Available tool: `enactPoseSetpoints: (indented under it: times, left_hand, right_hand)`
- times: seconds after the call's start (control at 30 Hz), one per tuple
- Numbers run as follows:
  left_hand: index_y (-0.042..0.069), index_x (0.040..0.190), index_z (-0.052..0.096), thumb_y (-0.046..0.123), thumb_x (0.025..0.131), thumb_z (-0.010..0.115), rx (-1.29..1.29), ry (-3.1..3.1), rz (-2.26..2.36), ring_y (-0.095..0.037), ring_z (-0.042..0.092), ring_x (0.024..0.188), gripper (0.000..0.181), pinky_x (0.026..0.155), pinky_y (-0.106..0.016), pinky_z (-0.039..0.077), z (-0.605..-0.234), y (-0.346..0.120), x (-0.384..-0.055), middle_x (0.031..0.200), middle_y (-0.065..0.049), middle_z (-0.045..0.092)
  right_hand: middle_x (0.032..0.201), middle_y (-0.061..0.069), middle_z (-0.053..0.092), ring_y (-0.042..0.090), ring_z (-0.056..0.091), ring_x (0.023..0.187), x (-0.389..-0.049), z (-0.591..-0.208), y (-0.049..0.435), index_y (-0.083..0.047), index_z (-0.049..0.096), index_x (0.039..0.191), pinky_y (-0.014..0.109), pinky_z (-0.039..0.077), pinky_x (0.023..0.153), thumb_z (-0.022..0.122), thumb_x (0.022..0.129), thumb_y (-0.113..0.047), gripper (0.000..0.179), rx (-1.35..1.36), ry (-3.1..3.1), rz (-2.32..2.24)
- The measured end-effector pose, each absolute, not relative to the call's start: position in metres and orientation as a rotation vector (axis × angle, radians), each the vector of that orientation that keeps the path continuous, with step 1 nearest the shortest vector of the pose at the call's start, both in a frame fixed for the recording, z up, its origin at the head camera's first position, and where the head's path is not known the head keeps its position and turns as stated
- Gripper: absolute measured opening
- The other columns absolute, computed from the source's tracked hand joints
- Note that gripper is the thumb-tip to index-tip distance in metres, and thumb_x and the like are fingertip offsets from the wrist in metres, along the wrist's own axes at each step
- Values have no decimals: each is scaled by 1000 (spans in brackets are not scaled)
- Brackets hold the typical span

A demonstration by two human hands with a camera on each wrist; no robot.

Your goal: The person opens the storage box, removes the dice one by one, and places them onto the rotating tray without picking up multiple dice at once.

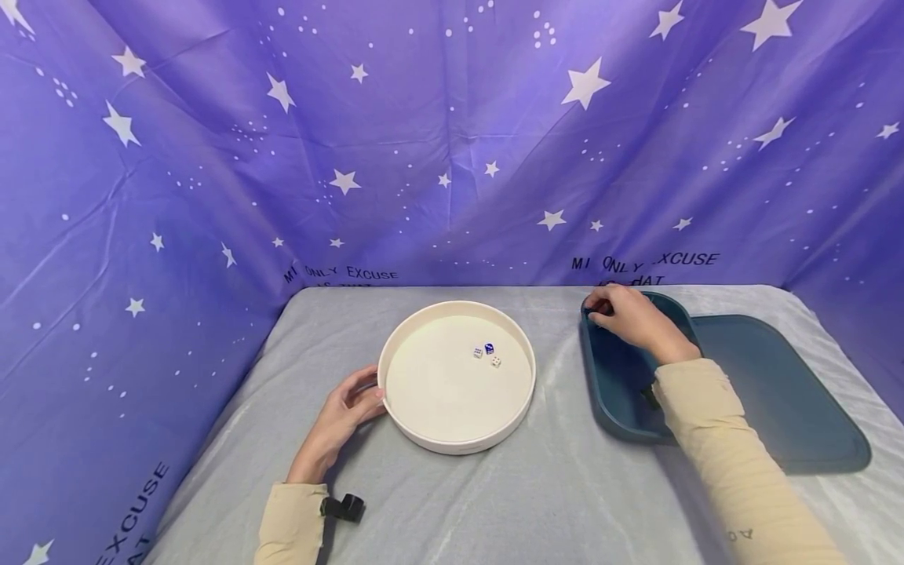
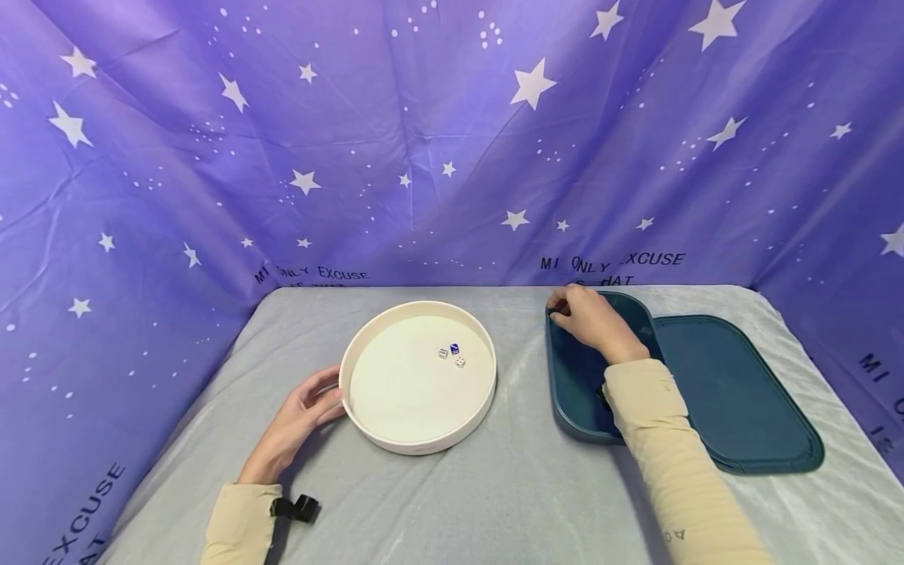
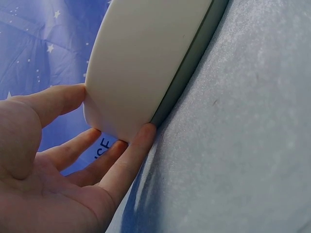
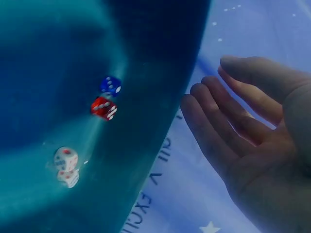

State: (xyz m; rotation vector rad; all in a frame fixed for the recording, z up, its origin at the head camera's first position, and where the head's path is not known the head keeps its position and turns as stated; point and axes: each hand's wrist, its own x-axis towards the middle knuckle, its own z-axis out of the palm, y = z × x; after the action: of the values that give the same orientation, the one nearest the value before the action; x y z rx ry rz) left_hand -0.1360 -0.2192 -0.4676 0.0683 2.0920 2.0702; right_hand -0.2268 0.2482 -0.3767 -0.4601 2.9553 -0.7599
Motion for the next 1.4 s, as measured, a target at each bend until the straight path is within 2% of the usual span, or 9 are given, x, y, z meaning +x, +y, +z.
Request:
enactPoseSetpoints:
  times: [0.37, 0.57, 0.9, 1.23, 1.4]
  left_hand:
    - [-2, 146, 40, 6, 97, 63, 77, 2068, 2095, -22, 60, 121, 55, 96, -32, 58, -470, -218, -136, 148, -24, 43]
    - [-1, 147, 40, 9, 97, 63, 101, 2059, 2096, -30, 56, 127, 56, 97, -34, 57, -469, -219, -136, 149, -23, 43]
    - [0, 147, 39, 11, 97, 64, 86, 2067, 2087, -35, 52, 130, 57, 97, -33, 57, -469, -221, -136, 149, -22, 42]
    - [-1, 146, 41, 8, 97, 64, 65, 2081, 2085, -23, 58, 124, 56, 97, -32, 58, -471, -221, -136, 148, -23, 43]
    - [-2, 146, 40, 7, 97, 64, 82, 2080, 2091, -22, 59, 123, 56, 96, -32, 58, -471, -221, -137, 148, -24, 43]
  right_hand:
    - [102, 24, 65, 36, 62, 92, -232, -394, 265, 9, 65, 112, 51, 54, 79, 65, 91, 0, 23, -426, 2941, -716]
    - [108, 29, 61, 40, 60, 97, -232, -402, 271, 11, 62, 115, 55, 53, 82, 66, 91, 0, 27, -401, 2926, -703]
    - [107, 29, 61, 39, 61, 94, -239, -412, 277, 11, 64, 112, 56, 53, 82, 68, 88, 0, 27, -425, 2933, -655]
    - [107, 30, 62, 43, 61, 98, -243, -417, 282, 12, 64, 113, 56, 54, 82, 67, 88, 1, 27, -410, 2896, -651]
    - [104, 29, 65, 42, 62, 96, -246, -416, 283, 12, 64, 112, 54, 55, 80, 66, 89, 3, 25, -389, 2895, -667]
